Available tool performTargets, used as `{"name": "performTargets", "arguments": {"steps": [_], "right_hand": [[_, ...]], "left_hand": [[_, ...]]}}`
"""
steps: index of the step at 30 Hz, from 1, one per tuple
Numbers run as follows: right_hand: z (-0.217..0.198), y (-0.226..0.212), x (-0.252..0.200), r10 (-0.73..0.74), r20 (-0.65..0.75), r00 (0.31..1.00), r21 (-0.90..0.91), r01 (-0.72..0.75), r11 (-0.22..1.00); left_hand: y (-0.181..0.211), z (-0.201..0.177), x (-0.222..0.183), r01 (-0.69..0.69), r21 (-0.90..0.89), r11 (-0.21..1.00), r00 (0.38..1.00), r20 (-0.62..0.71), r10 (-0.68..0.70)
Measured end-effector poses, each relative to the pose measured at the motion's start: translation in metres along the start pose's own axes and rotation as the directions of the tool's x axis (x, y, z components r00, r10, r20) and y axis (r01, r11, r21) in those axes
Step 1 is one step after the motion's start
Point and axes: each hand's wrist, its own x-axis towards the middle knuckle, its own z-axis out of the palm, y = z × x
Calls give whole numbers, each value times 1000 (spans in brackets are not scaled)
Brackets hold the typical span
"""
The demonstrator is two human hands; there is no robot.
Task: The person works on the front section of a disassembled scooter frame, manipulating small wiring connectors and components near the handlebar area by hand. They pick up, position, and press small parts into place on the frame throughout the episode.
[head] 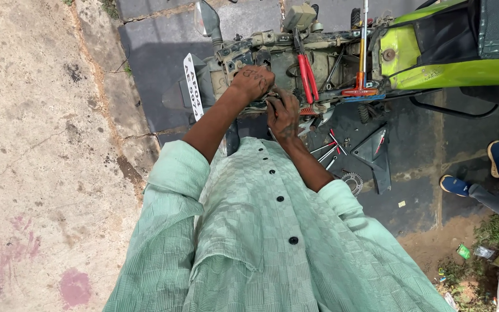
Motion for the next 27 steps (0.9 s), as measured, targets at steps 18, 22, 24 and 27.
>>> {"name": "performTargets", "arguments": {"steps": [18,22,24,27], "right_hand": [[12,22,2,175,191,966,76,-192,978],[12,25,2,180,198,963,89,-201,976],[12,23,2,198,195,961,117,-224,968],[11,21,2,233,182,955,155,-262,953]], "left_hand": [[26,-137,56,440,-175,881,687,697,-205],[26,-143,57,441,-213,872,731,649,-211],[26,-144,57,527,-224,820,692,674,-260],[29,-153,60,559,-172,811,644,706,-294]]}}
